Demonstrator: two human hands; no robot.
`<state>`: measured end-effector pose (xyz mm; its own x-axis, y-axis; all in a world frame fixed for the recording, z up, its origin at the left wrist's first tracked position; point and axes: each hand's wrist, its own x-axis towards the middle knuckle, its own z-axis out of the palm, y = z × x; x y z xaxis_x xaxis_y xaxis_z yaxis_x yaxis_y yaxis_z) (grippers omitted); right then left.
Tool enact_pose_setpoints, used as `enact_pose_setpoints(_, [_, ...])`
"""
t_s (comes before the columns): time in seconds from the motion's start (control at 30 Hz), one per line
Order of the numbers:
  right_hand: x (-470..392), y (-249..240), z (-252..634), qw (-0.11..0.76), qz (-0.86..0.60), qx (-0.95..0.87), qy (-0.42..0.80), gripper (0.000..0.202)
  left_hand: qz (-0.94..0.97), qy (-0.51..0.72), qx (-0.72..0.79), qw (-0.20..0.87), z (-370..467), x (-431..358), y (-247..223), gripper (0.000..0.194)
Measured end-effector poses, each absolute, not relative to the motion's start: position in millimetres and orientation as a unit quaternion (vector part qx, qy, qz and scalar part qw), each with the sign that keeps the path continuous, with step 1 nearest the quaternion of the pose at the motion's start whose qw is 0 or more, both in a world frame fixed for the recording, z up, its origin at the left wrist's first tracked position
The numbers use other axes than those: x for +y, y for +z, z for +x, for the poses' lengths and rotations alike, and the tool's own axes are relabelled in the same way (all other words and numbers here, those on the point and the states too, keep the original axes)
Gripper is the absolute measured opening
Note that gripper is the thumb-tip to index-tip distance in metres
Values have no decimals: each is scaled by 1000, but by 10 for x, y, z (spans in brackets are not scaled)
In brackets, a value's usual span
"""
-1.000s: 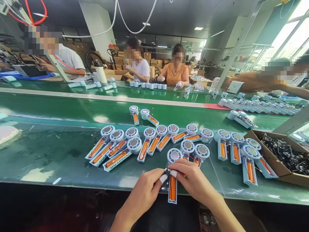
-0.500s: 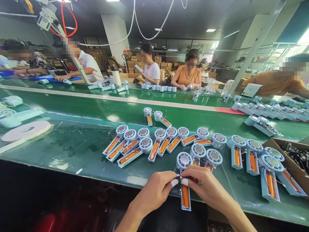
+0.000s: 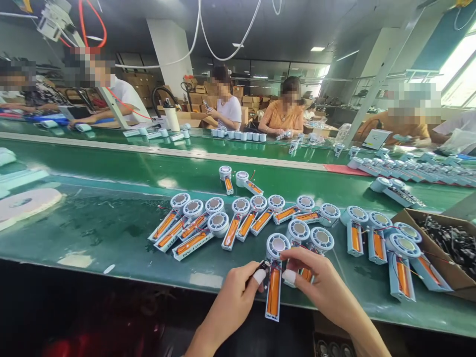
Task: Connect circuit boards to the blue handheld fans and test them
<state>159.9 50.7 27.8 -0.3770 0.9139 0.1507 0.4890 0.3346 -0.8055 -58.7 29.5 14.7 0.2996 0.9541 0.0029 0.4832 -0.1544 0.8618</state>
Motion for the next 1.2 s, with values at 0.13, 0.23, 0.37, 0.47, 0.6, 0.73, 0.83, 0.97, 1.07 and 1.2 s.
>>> enact_pose_setpoints(0.13, [325, 370, 1692, 294, -482, -767, 304, 27, 654, 315, 530, 438, -569, 238, 111, 42])
enact_pose_setpoints(0.23, [231, 382, 1650, 258, -460, -798, 290, 38, 634, 325, 535, 453, -542, 227, 103, 43])
enact_pose_setpoints(0.37, [269, 323, 1546, 297, -430, -805, 280, 38, 607, 331, 542, 478, -534, 220, 112, 41])
enact_pose_setpoints(0.47, [373, 267, 1484, 381, -428, -754, 321, 22, 592, 347, 552, 474, -552, 199, 113, 40])
enact_pose_setpoints(0.6, [488, 221, 1368, 437, -461, -602, 483, 28, 619, 349, 556, 431, -566, 171, 93, 48])
enact_pose_setpoints(0.73, [528, 205, 1254, 468, -470, -528, 531, 35, 653, 310, 571, 389, -574, 168, 83, 37])
enact_pose_setpoints(0.83, [517, 198, 1227, 459, -488, -576, 469, 28, 656, 296, 580, 381, -580, 172, 94, 35])
enact_pose_setpoints(0.97, [469, 189, 1226, 422, -476, -695, 335, 22, 631, 333, 576, 400, -557, 167, 114, 38])
enact_pose_setpoints(1.07, [423, 176, 1215, 414, -455, -752, 235, 24, 620, 364, 561, 410, -515, 155, 148, 32])
enact_pose_setpoints(1.2, [365, 171, 1201, 374, -428, -812, 135, 31, 614, 378, 543, 431, -469, 158, 226, 24])
